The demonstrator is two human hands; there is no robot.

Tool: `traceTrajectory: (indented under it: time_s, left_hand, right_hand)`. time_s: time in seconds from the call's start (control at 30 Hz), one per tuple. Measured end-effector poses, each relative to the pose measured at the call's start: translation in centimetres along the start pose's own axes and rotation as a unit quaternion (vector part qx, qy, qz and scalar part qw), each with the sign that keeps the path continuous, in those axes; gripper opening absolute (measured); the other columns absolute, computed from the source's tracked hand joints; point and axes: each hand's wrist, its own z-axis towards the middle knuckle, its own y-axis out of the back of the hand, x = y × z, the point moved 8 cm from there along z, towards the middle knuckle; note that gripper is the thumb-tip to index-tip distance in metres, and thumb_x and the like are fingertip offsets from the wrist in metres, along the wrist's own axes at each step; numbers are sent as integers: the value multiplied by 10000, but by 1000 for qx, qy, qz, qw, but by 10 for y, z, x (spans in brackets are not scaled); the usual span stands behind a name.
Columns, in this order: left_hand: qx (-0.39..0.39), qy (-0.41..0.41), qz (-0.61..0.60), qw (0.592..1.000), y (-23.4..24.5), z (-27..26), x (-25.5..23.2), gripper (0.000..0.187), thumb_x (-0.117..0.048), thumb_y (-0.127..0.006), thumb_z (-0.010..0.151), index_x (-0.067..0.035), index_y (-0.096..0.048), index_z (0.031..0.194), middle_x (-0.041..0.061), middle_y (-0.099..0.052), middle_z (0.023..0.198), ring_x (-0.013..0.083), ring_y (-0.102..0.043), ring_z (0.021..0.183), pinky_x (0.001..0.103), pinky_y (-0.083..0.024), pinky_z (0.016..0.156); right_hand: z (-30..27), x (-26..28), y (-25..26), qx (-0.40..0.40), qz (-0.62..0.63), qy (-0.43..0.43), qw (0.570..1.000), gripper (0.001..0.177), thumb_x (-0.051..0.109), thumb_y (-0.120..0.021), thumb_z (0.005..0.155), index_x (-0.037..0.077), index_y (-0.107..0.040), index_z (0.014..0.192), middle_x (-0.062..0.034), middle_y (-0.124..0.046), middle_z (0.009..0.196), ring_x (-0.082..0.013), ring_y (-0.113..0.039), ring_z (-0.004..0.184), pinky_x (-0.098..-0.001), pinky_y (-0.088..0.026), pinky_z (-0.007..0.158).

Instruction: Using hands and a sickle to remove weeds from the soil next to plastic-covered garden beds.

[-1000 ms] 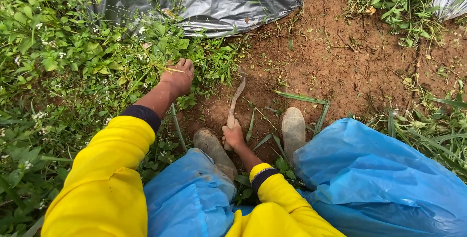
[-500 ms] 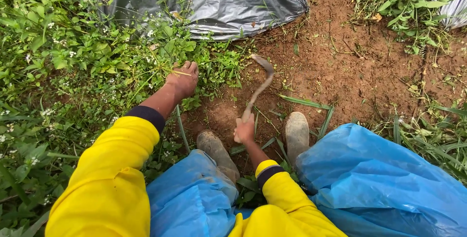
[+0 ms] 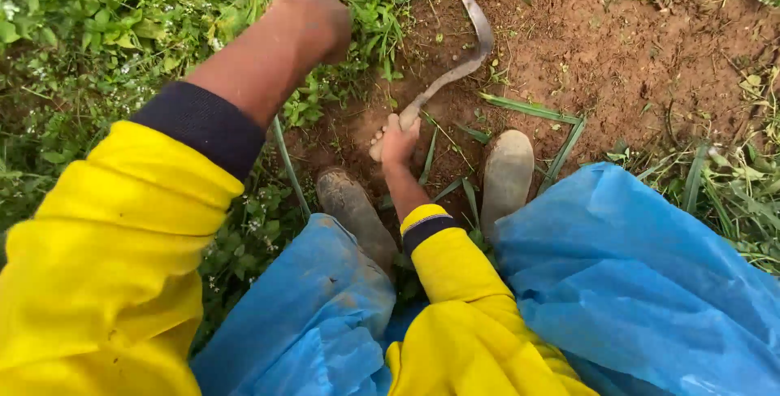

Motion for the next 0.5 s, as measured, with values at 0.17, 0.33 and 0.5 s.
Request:
traceTrajectory:
  time_s: [0.17,0.33,0.5]
  left_hand:
    - [-318,-117,31,940,93,82,-57,198,-139,-618,906,-80,-733,1056,101,-724,1038,272,-670,902,434,-559,681]
    - [-388,-159,85,904,71,106,-113,315,-288,-485,1036,-124,-551,1297,79,-585,1171,251,-558,1063,465,-472,903]
    - [-165,-18,173,971,8,154,-98,608,-602,-356,1064,-92,-585,1302,156,-675,1259,294,-617,1229,502,-469,1040]
  right_hand:
    - [-37,11,-23,16,152,-137,979,262,217,-488,928,116,-496,1170,-105,-521,656,-186,-446,448,-355,-409,389]
    - [-9,-9,-2,64,144,-110,981,94,191,-472,1005,110,-432,1033,-171,-601,678,-247,-482,424,-394,-420,394]
    - [6,-10,24,106,101,-112,983,885,187,-602,954,12,-71,1641,-202,-689,885,-247,-661,644,-423,-591,574]
